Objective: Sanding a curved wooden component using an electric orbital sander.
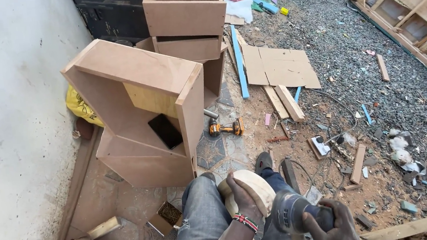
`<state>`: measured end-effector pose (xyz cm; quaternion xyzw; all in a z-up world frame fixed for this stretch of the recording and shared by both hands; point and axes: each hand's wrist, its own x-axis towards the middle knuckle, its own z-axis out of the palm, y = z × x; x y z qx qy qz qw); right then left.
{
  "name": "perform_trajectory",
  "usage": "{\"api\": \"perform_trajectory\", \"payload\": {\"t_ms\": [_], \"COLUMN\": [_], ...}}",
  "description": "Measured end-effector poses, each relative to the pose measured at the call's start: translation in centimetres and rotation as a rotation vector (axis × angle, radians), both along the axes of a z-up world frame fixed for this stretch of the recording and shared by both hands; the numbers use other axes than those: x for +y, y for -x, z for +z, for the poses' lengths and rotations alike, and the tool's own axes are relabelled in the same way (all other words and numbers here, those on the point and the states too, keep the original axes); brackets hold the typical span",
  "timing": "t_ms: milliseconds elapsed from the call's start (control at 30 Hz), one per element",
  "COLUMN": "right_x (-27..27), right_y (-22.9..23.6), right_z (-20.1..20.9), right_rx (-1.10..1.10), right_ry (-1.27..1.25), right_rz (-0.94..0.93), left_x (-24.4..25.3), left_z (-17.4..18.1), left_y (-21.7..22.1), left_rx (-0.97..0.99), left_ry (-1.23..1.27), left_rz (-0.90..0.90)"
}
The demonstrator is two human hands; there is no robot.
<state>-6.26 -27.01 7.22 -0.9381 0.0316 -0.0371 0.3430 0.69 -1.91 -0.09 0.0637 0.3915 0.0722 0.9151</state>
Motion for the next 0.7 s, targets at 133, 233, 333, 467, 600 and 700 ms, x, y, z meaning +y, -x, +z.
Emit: {"api": "perform_trajectory", "payload": {"t_ms": [133,233,333,467,600,700], "right_x": [-0.4,1.1,1.4,3.1,3.1,4.3], "right_y": [0.8,0.9,0.1,2.7,1.5,1.6], "right_z": [-1.9,0.9,3.4,4.6,5.7,5.6], "right_rx": [-0.191,-0.041,0.108,-0.051,0.173,0.188], "right_ry": [-0.064,0.015,0.029,0.024,0.066,0.048], "right_rz": [0.057,-0.009,-0.074,-0.053,-0.135,-0.116], "left_x": [0.6,0.3,-0.1,1.0,1.1,1.2], "left_z": [1.3,0.5,-0.4,2.1,2.3,3.9], "left_y": [0.1,-0.1,-0.3,0.1,0.1,0.4], "left_rx": [0.047,0.064,-0.008,-0.026,0.037,-0.008], "left_ry": [-0.028,-0.015,-0.012,0.037,0.024,0.002], "left_rz": [-0.067,-0.075,-0.047,-0.062,0.008,0.02]}}
